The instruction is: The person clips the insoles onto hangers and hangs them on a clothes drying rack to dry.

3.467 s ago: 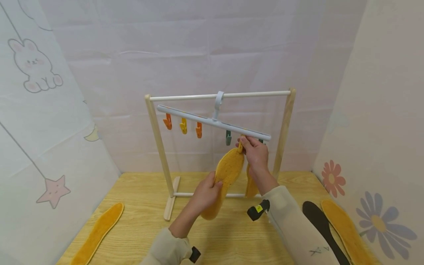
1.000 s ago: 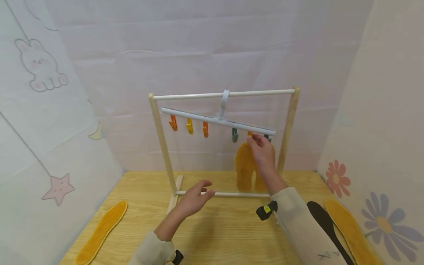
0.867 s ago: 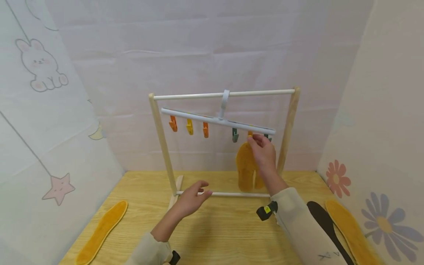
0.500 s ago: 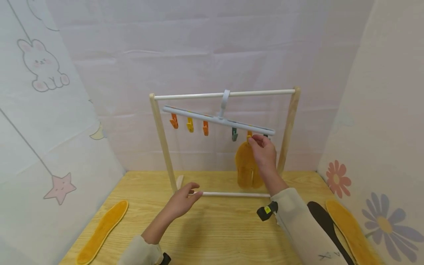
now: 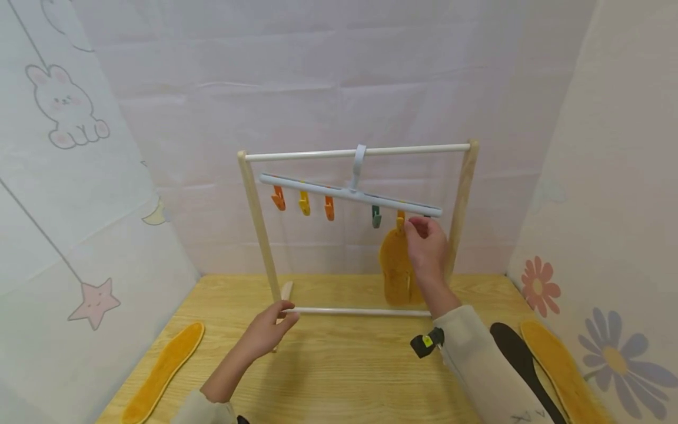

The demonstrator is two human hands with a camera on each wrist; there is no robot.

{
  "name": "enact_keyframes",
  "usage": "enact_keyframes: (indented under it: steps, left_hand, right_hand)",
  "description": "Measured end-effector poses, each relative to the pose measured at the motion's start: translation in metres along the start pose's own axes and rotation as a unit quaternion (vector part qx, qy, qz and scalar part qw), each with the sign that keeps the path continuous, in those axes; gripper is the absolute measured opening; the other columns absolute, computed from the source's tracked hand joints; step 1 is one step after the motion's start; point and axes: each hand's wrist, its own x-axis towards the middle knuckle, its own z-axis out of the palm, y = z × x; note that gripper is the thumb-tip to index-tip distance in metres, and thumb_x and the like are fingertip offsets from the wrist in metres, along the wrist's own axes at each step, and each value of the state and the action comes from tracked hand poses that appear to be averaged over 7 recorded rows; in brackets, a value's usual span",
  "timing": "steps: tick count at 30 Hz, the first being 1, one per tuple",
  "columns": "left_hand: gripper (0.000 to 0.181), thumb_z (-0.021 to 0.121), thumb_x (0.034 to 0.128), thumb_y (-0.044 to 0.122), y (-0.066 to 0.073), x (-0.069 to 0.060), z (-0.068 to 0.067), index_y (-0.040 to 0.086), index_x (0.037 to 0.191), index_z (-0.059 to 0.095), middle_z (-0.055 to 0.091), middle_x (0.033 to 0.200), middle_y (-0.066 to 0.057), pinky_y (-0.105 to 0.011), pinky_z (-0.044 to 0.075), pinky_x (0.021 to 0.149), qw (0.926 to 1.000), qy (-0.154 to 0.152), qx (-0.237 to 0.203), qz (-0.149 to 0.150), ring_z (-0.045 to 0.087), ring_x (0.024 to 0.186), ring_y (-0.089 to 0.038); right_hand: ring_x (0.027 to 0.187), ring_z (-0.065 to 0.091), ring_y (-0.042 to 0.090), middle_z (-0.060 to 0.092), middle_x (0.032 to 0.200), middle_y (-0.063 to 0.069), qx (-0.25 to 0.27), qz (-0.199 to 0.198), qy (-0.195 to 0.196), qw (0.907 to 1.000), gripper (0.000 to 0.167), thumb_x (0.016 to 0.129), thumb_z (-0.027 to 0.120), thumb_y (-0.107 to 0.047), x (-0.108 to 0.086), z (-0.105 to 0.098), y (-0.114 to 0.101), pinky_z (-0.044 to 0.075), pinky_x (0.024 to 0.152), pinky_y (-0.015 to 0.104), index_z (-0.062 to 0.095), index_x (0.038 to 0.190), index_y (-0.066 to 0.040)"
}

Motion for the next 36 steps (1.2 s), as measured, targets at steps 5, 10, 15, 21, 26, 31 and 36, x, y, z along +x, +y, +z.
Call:
enact_keyframes:
  steps: [5,10,15,21,26,31,36]
  left_hand:
    - [0.050,0.057,0.1037,0.039,-0.015,-0.009,-0.013,0.000,0.135,0.057,0.058,0.137,-0.024,-0.060,0.050,0.093,0.9997,0.016,0.013,-0.013,0.056,0.124,-0.046]
    - [0.045,0.058,0.1034,0.036,-0.029,-0.018,-0.025,0.002,0.133,0.058,0.059,0.137,-0.021,-0.059,0.050,0.094,0.9983,0.033,0.026,-0.042,0.057,0.123,-0.045]
    - [0.043,0.059,0.1034,0.032,-0.040,-0.024,-0.034,0.000,0.133,0.058,0.059,0.137,-0.022,-0.059,0.050,0.094,0.9964,0.042,0.039,-0.061,0.056,0.124,-0.046]
    - [0.046,0.059,0.1034,0.034,-0.046,-0.028,-0.042,0.000,0.134,0.057,0.059,0.137,-0.021,-0.058,0.050,0.093,0.9949,0.046,0.047,-0.077,0.057,0.123,-0.045]
    - [0.048,0.058,0.1034,0.037,-0.050,-0.031,-0.047,0.001,0.135,0.057,0.059,0.138,-0.021,-0.058,0.050,0.094,0.9936,0.046,0.053,-0.089,0.057,0.124,-0.044]
    - [0.051,0.057,0.1033,0.040,-0.053,-0.034,-0.052,-0.001,0.135,0.057,0.058,0.139,-0.022,-0.058,0.050,0.094,0.9932,0.044,0.059,-0.090,0.056,0.123,-0.045]
    - [0.054,0.056,0.1034,0.042,-0.058,-0.035,-0.057,-0.002,0.135,0.056,0.057,0.140,-0.022,-0.058,0.049,0.095,0.9921,0.047,0.066,-0.095,0.055,0.124,-0.046]
  right_hand:
    - [0.094,0.058,0.007,0.065,0.104,-0.002,-0.015,-0.048,0.007,0.9987,0.029,0.098,0.067,-0.025,-0.005,-0.001,-0.003,0.048,0.082,0.016,0.067,0.117,-0.003]
    - [0.088,0.059,0.007,0.067,0.100,0.002,-0.039,-0.096,-0.001,0.9946,0.026,0.097,0.068,-0.021,-0.010,0.001,-0.006,0.048,0.076,0.014,0.069,0.114,-0.001]
    - [0.086,0.066,0.010,0.071,0.104,0.012,-0.014,-0.090,-0.045,0.9948,0.026,0.098,0.068,-0.019,-0.013,0.004,-0.008,0.055,0.078,0.017,0.067,0.115,0.001]
    - [0.086,0.072,0.014,0.071,0.109,0.021,0.006,-0.095,-0.089,0.9915,0.027,0.099,0.066,-0.016,-0.015,0.008,-0.008,0.057,0.080,0.022,0.065,0.116,0.004]
    - [0.093,0.069,0.005,0.070,0.119,0.021,-0.025,-0.112,-0.121,0.9859,0.030,0.100,0.064,-0.016,-0.016,0.008,-0.008,0.052,0.081,0.011,0.064,0.123,0.004]
    - [0.108,0.070,0.022,0.070,0.123,0.017,-0.074,-0.122,-0.130,0.9812,0.036,0.100,0.064,-0.019,-0.017,0.012,-0.006,0.049,0.087,0.010,0.062,0.130,-0.001]
    - [0.115,0.067,0.030,0.068,0.129,0.015,-0.108,-0.142,-0.138,0.9743,0.039,0.100,0.063,-0.018,-0.017,0.016,-0.007,0.052,0.097,0.031,0.060,0.136,-0.002]
